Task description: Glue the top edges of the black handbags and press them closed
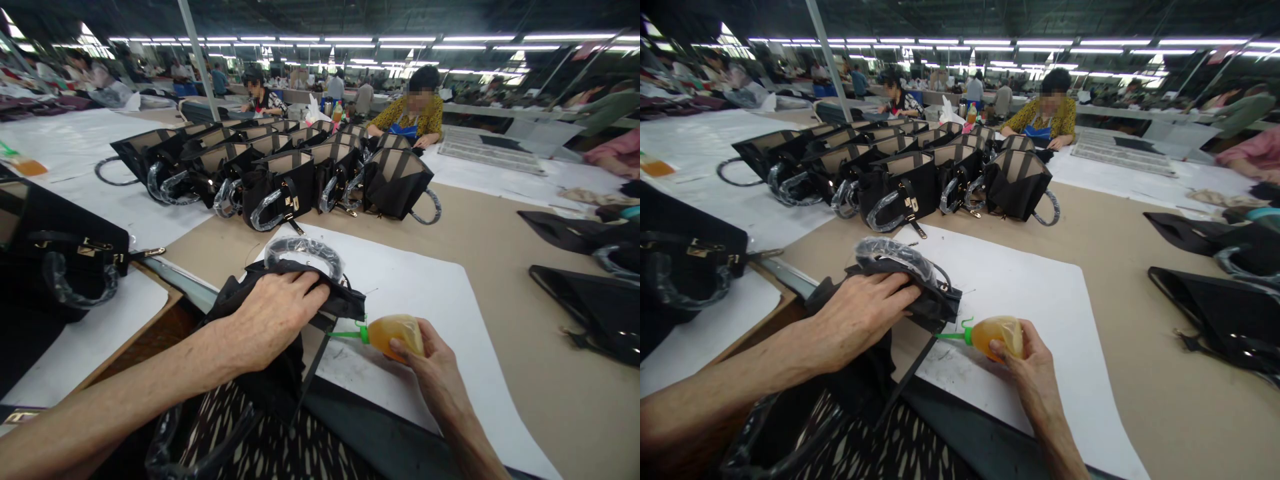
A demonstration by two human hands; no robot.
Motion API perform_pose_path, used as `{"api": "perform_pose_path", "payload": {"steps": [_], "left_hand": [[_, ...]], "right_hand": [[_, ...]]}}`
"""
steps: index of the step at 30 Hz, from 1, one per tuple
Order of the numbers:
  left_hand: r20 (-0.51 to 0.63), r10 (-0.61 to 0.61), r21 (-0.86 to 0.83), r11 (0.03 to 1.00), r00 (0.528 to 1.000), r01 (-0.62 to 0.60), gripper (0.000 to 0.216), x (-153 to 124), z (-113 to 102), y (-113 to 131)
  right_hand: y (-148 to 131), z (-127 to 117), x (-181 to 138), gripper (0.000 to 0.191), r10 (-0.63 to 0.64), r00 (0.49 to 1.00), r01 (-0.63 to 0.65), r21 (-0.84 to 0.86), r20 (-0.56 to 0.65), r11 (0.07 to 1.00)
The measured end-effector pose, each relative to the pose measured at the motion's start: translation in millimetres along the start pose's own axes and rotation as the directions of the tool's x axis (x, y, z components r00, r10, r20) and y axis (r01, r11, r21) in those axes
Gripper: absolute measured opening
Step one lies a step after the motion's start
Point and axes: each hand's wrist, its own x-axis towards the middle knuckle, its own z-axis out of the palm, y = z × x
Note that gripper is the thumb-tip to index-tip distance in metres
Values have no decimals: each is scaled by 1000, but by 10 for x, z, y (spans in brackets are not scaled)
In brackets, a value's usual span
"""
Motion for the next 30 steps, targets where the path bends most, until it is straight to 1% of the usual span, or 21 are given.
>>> {"api": "perform_pose_path", "payload": {"steps": [4,7,10,16,19,25,30], "left_hand": [[-4,-6,-2,1000,1000,6,27,-7,7,7],[-2,-5,-10,1000,1000,5,28,-9,6,11],[-4,-9,-7,1000,1000,9,28,-8,9,16],[-11,-10,15,1000,1000,11,29,-8,30,19],[-14,-17,26,1000,1000,17,29,-13,42,17],[13,-19,35,999,1000,18,31,-19,34,20],[11,-21,39,999,1000,20,29,-20,18,31]], "right_hand": [[24,7,-40,44,22,999,-22,12,-44,1000],[65,-7,-46,44,45,998,-43,33,-44,999],[95,-20,-44,45,56,998,-54,59,-21,997],[115,-44,-79,41,49,998,-49,4,33,999],[84,-19,-149,42,73,996,-73,1,60,997],[-23,101,-342,41,89,995,-91,41,41,995],[-10,129,-453,42,104,993,-106,44,48,993]]}}
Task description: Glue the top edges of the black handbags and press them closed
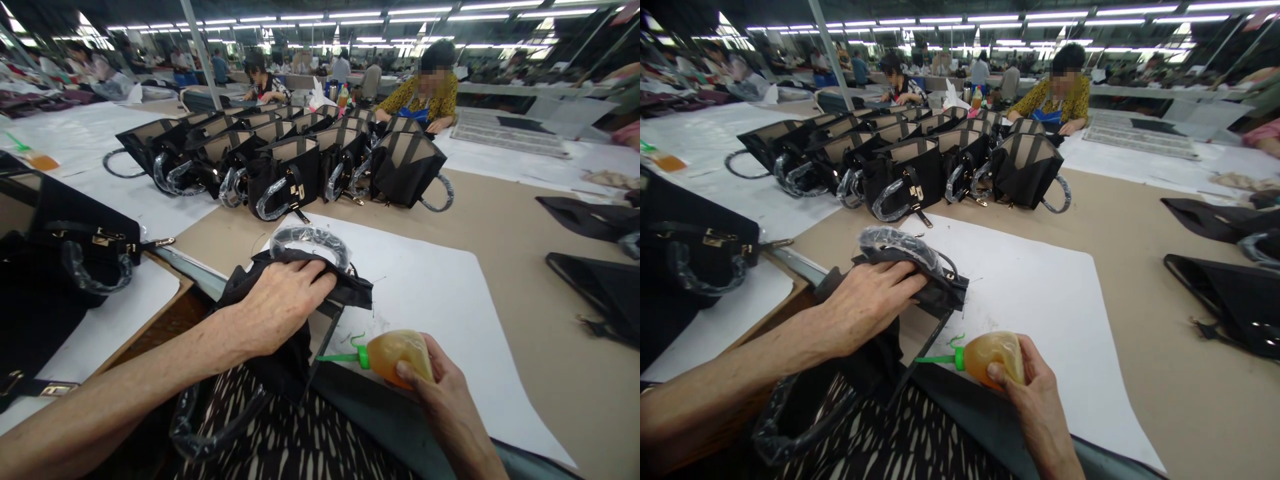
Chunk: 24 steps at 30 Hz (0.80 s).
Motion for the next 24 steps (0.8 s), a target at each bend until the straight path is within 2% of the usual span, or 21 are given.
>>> {"api": "perform_pose_path", "payload": {"steps": [6,16,24], "left_hand": [[-7,9,-3,1000,1000,-9,24,-17,-1,8],[-39,-3,17,1000,999,4,22,-16,-6,12],[-14,-1,10,1000,1000,1,21,-5,-36,22]], "right_hand": [[48,46,-126,39,2,999,-2,17,32,1000],[-22,132,-317,38,5,999,-6,22,32,1000],[-12,46,-37,44,-116,982,105,-80,-149,991]]}}
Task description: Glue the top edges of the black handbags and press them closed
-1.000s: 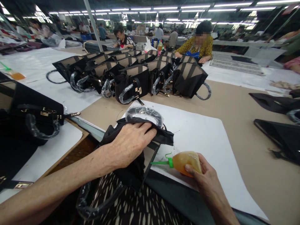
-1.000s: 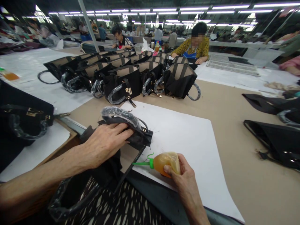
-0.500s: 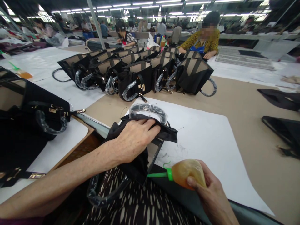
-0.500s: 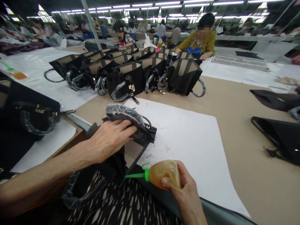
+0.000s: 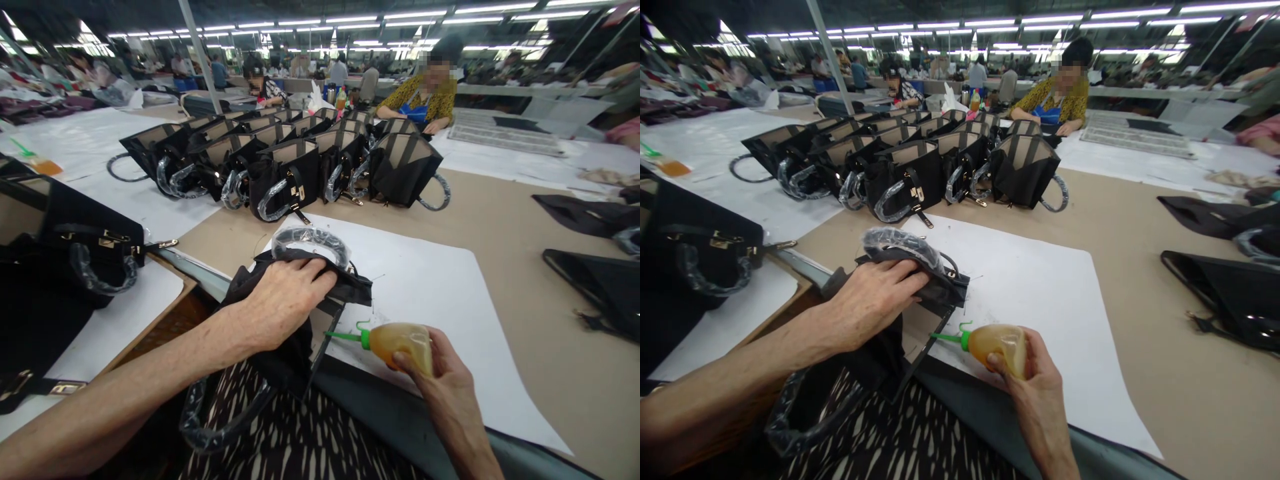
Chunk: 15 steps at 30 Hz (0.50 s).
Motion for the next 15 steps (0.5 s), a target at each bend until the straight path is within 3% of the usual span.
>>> {"api": "perform_pose_path", "payload": {"steps": [5,10,15], "left_hand": [[-19,3,-5,1000,1000,-3,21,7,8,-4],[-10,-4,-10,1000,1000,4,23,8,18,-15],[2,-15,-4,1000,1000,15,23,1,29,-23]], "right_hand": [[158,-25,215,47,-63,997,60,-75,-35,995],[157,2,236,47,-106,991,99,-85,-79,991],[40,1,155,49,-20,999,20,8,-44,1000]]}}
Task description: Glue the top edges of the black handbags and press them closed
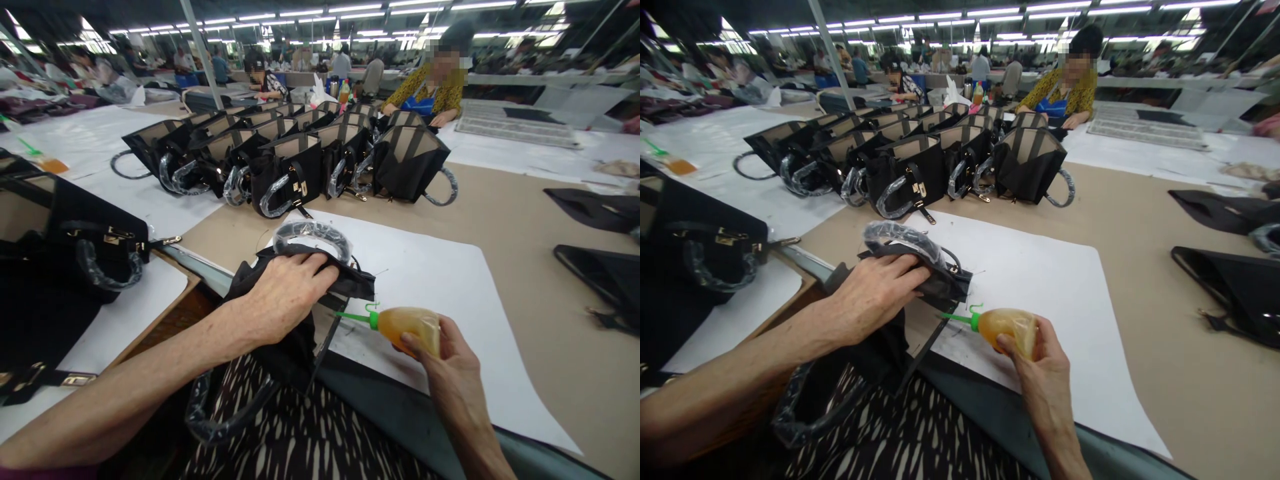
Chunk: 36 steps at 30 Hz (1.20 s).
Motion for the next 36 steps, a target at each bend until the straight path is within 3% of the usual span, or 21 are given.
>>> {"api": "perform_pose_path", "payload": {"steps": [4,9,16,24,36], "left_hand": [[-9,-2,11,1000,1000,2,23,-12,13,4],[-42,10,14,1000,999,-9,24,-26,44,23],[-31,0,23,1000,1000,1,22,2,18,24],[-40,8,20,1000,999,-7,23,0,13,24],[-75,6,30,1000,997,-4,23,-4,46,11]], "right_hand": [[-30,-18,-122,44,88,989,-92,28,119,995],[18,-38,-316,40,139,974,-150,50,180,987],[-21,24,-502,38,202,962,-237,196,184,952],[3,12,-472,43,323,939,-344,279,120,897],[0,68,-563,47,348,906,-408,279,241,869]]}}
